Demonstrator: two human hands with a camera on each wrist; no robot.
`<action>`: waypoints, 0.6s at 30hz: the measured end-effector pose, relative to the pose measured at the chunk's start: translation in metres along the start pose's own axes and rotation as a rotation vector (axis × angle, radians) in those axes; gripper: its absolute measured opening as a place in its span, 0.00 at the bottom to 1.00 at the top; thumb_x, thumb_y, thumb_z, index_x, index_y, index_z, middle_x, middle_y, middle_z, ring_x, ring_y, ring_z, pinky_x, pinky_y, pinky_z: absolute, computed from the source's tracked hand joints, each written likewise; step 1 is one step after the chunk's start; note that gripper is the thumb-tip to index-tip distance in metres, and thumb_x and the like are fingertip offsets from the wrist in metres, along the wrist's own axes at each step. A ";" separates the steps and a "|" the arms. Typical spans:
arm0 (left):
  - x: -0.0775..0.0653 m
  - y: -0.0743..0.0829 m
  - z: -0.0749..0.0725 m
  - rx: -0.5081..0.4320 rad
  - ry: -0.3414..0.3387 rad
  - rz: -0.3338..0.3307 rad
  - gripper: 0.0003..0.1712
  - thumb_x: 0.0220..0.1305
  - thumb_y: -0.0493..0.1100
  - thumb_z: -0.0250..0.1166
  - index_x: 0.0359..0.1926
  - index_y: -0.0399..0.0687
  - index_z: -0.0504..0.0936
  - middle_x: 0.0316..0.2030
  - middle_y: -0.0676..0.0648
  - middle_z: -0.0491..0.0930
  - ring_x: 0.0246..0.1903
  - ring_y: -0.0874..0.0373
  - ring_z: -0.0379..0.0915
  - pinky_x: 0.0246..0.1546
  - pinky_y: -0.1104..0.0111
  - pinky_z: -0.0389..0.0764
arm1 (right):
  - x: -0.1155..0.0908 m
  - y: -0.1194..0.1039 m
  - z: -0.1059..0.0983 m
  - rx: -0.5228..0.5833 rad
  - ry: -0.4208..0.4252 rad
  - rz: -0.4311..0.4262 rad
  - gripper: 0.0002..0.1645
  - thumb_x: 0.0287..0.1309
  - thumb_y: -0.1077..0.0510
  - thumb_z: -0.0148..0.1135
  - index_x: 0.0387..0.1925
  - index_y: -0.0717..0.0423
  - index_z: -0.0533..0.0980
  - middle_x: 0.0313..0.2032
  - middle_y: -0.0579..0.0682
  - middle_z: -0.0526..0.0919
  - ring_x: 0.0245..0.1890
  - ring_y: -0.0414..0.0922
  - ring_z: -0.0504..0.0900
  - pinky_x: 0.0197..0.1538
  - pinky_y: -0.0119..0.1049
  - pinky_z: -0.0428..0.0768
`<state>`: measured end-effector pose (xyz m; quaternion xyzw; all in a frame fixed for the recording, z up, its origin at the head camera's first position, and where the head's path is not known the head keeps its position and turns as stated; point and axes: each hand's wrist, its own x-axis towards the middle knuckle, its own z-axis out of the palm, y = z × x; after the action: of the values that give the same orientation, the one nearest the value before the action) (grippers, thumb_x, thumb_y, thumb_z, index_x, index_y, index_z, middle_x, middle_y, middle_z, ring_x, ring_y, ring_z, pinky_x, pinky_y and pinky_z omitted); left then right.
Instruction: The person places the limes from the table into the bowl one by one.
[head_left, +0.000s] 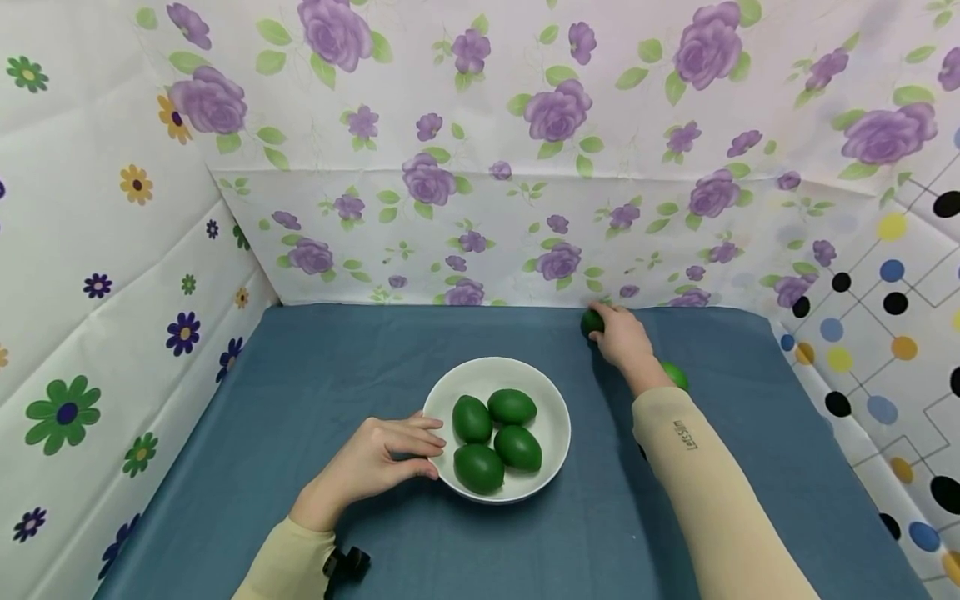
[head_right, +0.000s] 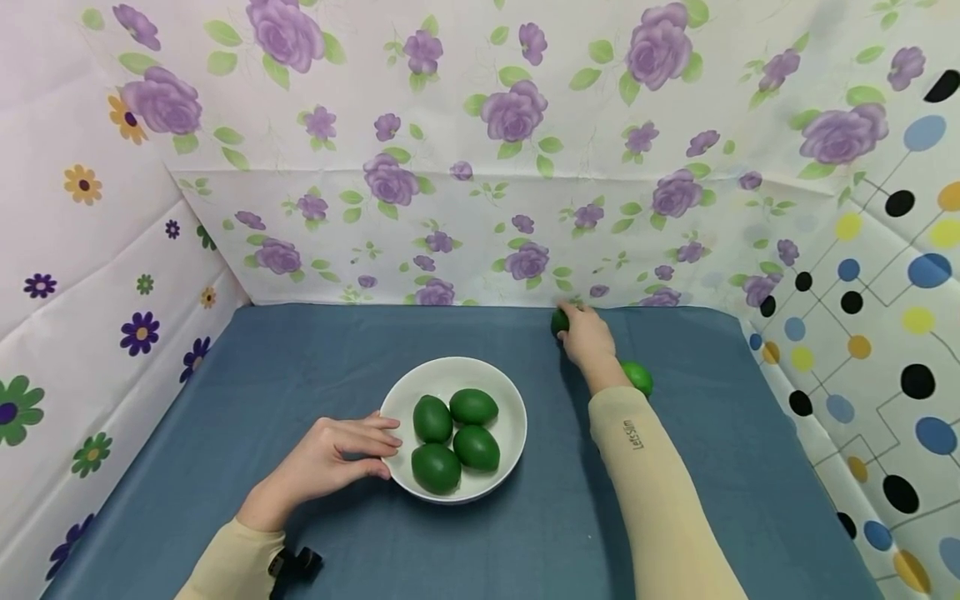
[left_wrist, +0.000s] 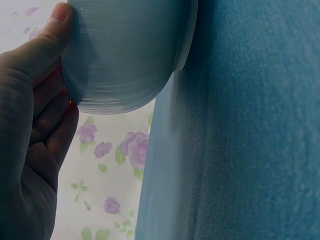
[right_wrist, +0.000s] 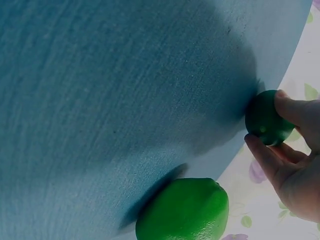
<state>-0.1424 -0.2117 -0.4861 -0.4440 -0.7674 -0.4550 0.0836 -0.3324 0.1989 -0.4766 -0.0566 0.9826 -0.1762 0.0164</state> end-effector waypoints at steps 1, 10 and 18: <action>0.000 0.000 0.000 0.000 -0.001 -0.005 0.15 0.50 0.40 0.78 0.42 0.44 0.91 0.44 0.52 0.87 0.56 0.50 0.79 0.63 0.47 0.73 | 0.000 0.000 0.000 0.002 -0.002 0.005 0.36 0.69 0.55 0.62 0.74 0.50 0.62 0.67 0.68 0.66 0.61 0.70 0.69 0.60 0.68 0.72; 0.001 0.003 0.000 -0.004 0.000 -0.034 0.15 0.48 0.36 0.79 0.40 0.41 0.91 0.42 0.48 0.87 0.55 0.48 0.80 0.63 0.47 0.73 | 0.002 0.003 0.000 0.034 -0.004 0.023 0.36 0.68 0.54 0.64 0.74 0.48 0.63 0.67 0.68 0.64 0.61 0.70 0.68 0.60 0.69 0.71; 0.010 0.023 -0.004 0.005 0.008 -0.025 0.14 0.46 0.32 0.79 0.38 0.38 0.90 0.41 0.47 0.88 0.53 0.47 0.81 0.61 0.44 0.74 | 0.001 0.003 0.001 0.041 -0.001 0.025 0.36 0.67 0.54 0.64 0.73 0.47 0.64 0.67 0.69 0.63 0.60 0.71 0.69 0.59 0.69 0.71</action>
<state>-0.1325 -0.2044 -0.4637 -0.4322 -0.7737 -0.4559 0.0821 -0.3341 0.2009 -0.4785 -0.0441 0.9794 -0.1960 0.0201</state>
